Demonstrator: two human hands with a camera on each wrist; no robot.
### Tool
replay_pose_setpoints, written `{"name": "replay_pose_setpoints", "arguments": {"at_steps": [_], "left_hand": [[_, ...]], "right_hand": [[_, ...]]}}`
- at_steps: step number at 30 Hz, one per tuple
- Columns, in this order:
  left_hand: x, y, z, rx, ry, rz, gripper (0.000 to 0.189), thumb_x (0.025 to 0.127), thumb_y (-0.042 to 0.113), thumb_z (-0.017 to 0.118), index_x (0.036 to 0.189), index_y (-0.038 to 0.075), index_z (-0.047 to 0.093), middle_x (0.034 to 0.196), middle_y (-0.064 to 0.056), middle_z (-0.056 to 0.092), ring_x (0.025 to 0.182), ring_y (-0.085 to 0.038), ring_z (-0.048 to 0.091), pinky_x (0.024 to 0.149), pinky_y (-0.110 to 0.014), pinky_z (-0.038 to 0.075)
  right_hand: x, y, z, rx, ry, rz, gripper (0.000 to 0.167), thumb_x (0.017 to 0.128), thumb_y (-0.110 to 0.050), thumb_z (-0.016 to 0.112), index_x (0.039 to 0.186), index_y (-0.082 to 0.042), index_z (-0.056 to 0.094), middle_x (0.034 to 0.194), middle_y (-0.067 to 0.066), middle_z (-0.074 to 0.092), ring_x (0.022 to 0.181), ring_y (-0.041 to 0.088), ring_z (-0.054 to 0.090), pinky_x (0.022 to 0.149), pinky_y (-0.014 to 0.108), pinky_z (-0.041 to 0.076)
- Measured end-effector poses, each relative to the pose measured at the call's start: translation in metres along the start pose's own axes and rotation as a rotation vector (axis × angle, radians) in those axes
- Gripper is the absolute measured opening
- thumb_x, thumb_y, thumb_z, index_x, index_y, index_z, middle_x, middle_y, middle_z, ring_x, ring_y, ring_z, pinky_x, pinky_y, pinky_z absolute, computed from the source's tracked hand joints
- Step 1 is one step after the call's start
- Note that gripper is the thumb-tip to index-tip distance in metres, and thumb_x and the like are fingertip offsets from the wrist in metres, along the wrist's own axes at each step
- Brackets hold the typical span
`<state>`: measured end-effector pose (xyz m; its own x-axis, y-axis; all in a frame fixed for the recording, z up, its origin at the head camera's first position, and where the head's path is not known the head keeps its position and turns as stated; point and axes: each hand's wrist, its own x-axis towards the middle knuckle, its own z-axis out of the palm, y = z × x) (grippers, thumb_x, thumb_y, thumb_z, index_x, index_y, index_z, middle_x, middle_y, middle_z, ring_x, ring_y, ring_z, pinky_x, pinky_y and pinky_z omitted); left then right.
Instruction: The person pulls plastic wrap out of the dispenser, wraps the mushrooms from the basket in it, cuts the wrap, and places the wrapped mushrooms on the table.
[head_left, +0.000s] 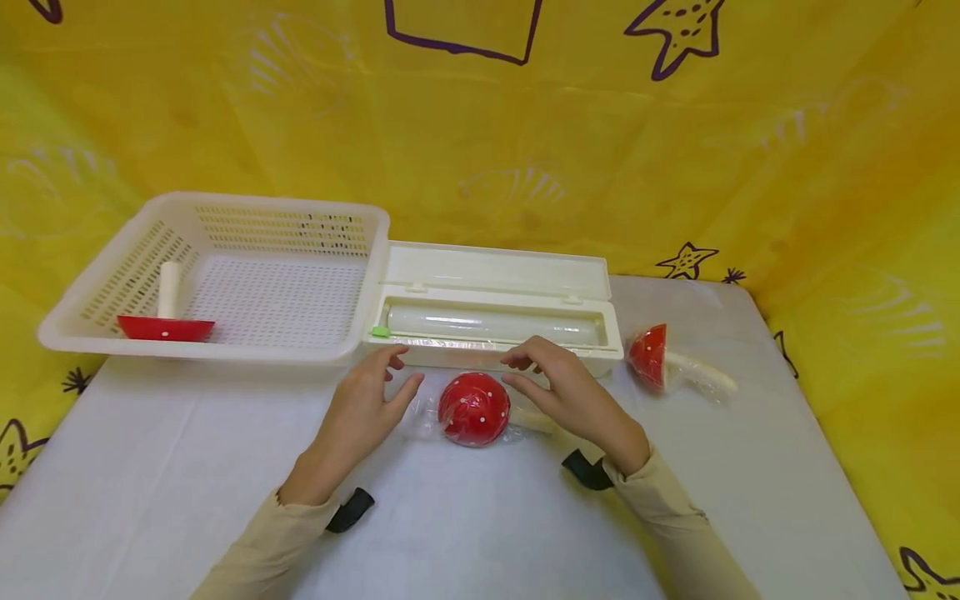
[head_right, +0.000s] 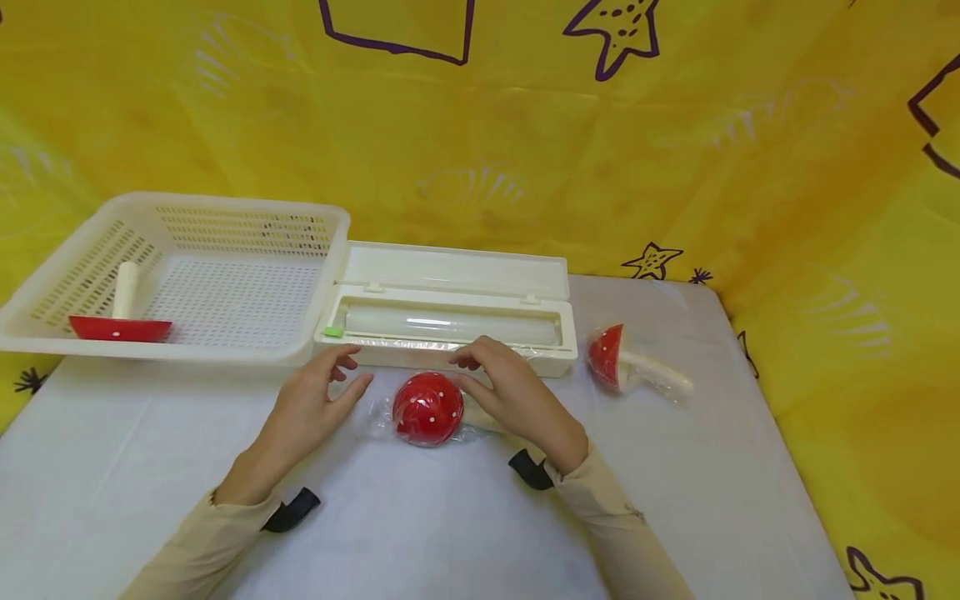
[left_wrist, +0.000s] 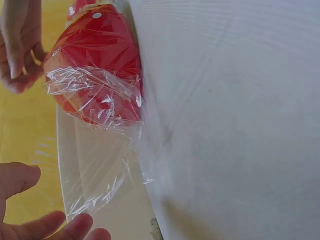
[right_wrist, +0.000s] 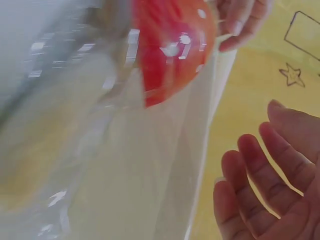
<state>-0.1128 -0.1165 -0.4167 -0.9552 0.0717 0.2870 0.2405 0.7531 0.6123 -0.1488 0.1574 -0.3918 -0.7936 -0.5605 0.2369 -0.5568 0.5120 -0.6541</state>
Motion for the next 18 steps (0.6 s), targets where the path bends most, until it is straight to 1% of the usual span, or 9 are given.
{"name": "replay_pose_setpoints", "arguments": {"at_steps": [3, 6, 9, 13, 16, 18], "left_hand": [[-0.002, -0.003, -0.001, 0.01, 0.038, -0.015, 0.045, 0.089, 0.019, 0.073, 0.127, -0.001, 0.058, 0.106, -0.017, 0.067, 0.09, -0.033, 0.064, 0.077, -0.046, 0.055], [-0.003, -0.005, -0.002, 0.012, 0.065, -0.012, 0.049, 0.088, 0.018, 0.074, 0.129, -0.002, 0.055, 0.107, -0.018, 0.066, 0.09, -0.034, 0.063, 0.076, -0.046, 0.054], [-0.002, -0.007, -0.002, 0.007, 0.078, -0.003, 0.054, 0.088, 0.018, 0.074, 0.133, -0.002, 0.051, 0.107, -0.019, 0.065, 0.09, -0.035, 0.062, 0.075, -0.047, 0.054], [-0.001, -0.009, -0.001, 0.016, 0.092, 0.001, 0.059, 0.087, 0.017, 0.074, 0.136, -0.002, 0.047, 0.107, -0.019, 0.066, 0.09, -0.036, 0.063, 0.074, -0.048, 0.054], [-0.002, -0.01, 0.0, 0.022, 0.105, -0.015, 0.055, 0.087, 0.017, 0.074, 0.131, -0.003, 0.048, 0.104, -0.019, 0.066, 0.09, -0.036, 0.063, 0.073, -0.048, 0.053], [-0.003, -0.011, 0.002, 0.017, 0.099, -0.046, 0.052, 0.087, 0.018, 0.074, 0.127, -0.004, 0.049, 0.102, -0.02, 0.066, 0.089, -0.037, 0.063, 0.074, -0.049, 0.052]], "right_hand": [[0.016, -0.004, 0.001, 0.022, 0.0, -0.036, 0.022, 0.091, -0.014, 0.072, 0.11, -0.006, 0.066, 0.106, 0.005, 0.069, 0.099, 0.018, 0.063, 0.088, 0.04, 0.057], [0.03, -0.008, 0.002, 0.042, -0.013, -0.06, 0.02, 0.092, -0.014, 0.071, 0.11, -0.007, 0.067, 0.107, 0.004, 0.068, 0.099, 0.017, 0.063, 0.088, 0.037, 0.057], [0.044, -0.011, 0.004, 0.044, -0.031, -0.079, 0.02, 0.092, -0.012, 0.07, 0.111, -0.007, 0.067, 0.109, 0.005, 0.069, 0.1, 0.019, 0.064, 0.088, 0.036, 0.057], [0.061, -0.013, 0.009, 0.039, -0.068, -0.092, 0.022, 0.093, -0.015, 0.069, 0.113, -0.007, 0.067, 0.111, 0.006, 0.07, 0.101, 0.02, 0.065, 0.088, 0.035, 0.056], [0.074, -0.015, 0.013, 0.049, -0.098, -0.094, 0.024, 0.094, -0.017, 0.068, 0.114, -0.005, 0.067, 0.112, 0.006, 0.07, 0.101, 0.02, 0.065, 0.089, 0.035, 0.055], [0.082, -0.016, 0.017, 0.061, -0.119, -0.09, 0.025, 0.094, -0.017, 0.068, 0.116, -0.004, 0.067, 0.112, 0.007, 0.07, 0.101, 0.02, 0.066, 0.09, 0.035, 0.055]]}}
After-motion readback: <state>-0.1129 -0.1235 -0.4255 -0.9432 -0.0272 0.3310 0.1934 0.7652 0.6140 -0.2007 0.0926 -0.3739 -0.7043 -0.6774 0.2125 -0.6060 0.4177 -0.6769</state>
